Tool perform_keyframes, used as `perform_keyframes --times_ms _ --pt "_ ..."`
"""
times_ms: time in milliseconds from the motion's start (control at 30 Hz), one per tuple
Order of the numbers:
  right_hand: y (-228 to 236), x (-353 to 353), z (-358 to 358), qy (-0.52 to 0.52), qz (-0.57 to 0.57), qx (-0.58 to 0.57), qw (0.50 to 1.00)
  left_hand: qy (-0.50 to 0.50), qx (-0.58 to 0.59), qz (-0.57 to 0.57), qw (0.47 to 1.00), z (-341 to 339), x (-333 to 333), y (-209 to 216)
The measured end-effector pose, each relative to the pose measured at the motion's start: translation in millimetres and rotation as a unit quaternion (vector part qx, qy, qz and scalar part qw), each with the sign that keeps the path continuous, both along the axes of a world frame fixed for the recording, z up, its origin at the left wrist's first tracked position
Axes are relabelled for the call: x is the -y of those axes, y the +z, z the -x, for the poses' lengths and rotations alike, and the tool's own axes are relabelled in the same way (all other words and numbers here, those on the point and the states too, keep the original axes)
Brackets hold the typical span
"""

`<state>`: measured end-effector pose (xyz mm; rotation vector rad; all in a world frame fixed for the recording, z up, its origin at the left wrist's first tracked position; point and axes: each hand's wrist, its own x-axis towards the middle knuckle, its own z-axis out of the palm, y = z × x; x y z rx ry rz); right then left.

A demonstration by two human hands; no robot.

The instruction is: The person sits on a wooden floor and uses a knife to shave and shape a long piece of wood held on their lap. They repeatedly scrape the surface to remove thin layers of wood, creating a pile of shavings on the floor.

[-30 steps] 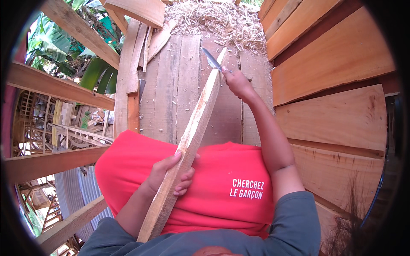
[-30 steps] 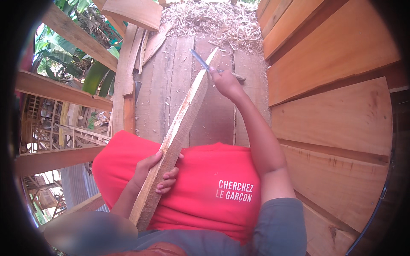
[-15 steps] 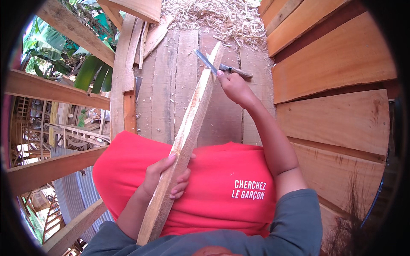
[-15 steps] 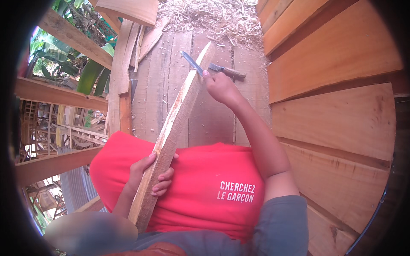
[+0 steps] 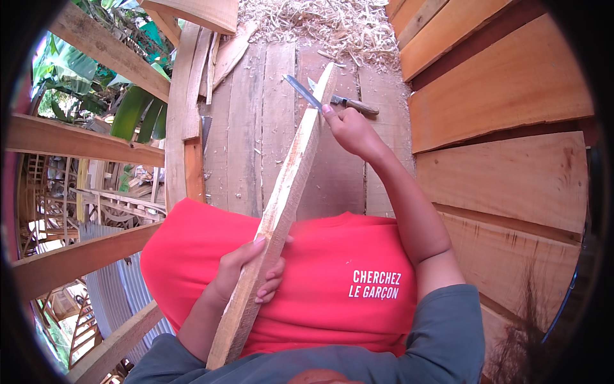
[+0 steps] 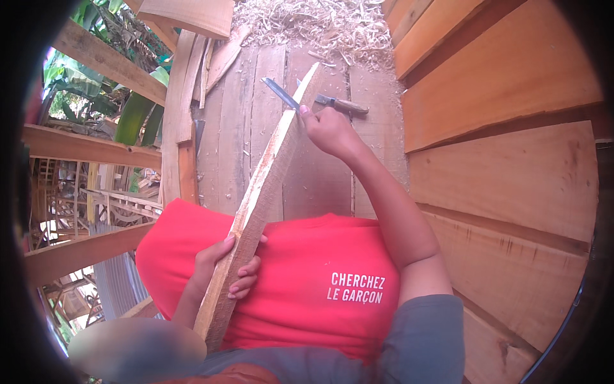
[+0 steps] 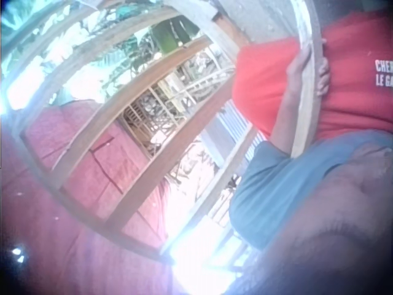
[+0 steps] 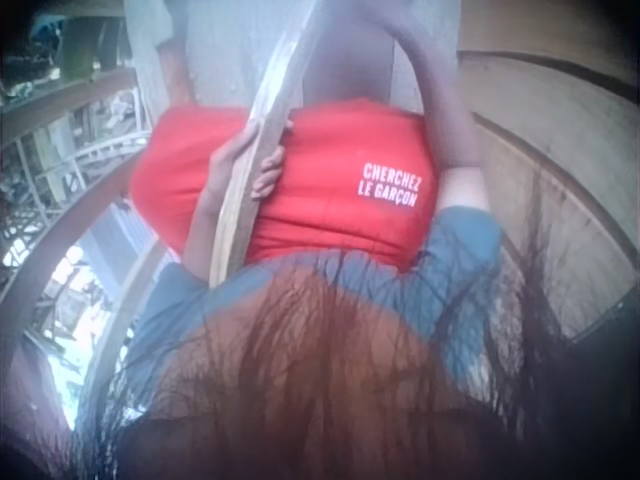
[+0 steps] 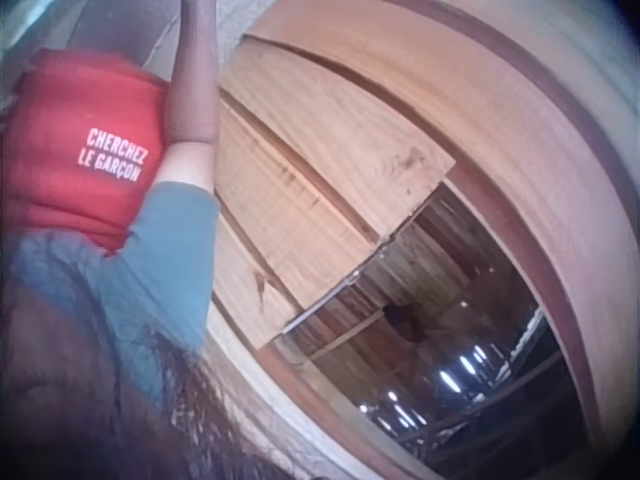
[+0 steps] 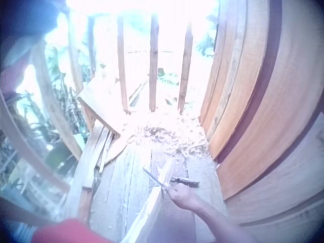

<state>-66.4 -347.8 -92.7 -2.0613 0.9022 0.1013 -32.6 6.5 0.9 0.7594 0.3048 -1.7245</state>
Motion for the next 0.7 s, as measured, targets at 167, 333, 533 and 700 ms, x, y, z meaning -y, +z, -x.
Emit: perform_keyframes --times_ms 167,333,533,700 --pt "-1.3 -11.5 -3.0 0.013 0.022 0.024 0.999 -0.005 0.001 0.002 1.000 -3.0 1.2 -2.0" --pt "-8.1 6.7 -1.6 -0.043 0.012 0.012 0.999 -0.014 0.015 0.001 1.000 -4.2 -0.4 0.0" --pt "-10.0 -4.6 -1.8 -0.046 -0.008 0.049 0.998 -0.010 0.031 -0.019 0.999 -0.6 2.0 3.2" --pt "-6.3 5.3 -4.6 -0.043 -0.042 0.038 0.997 -0.016 0.042 -0.012 0.999 -1.4 2.4 4.1"
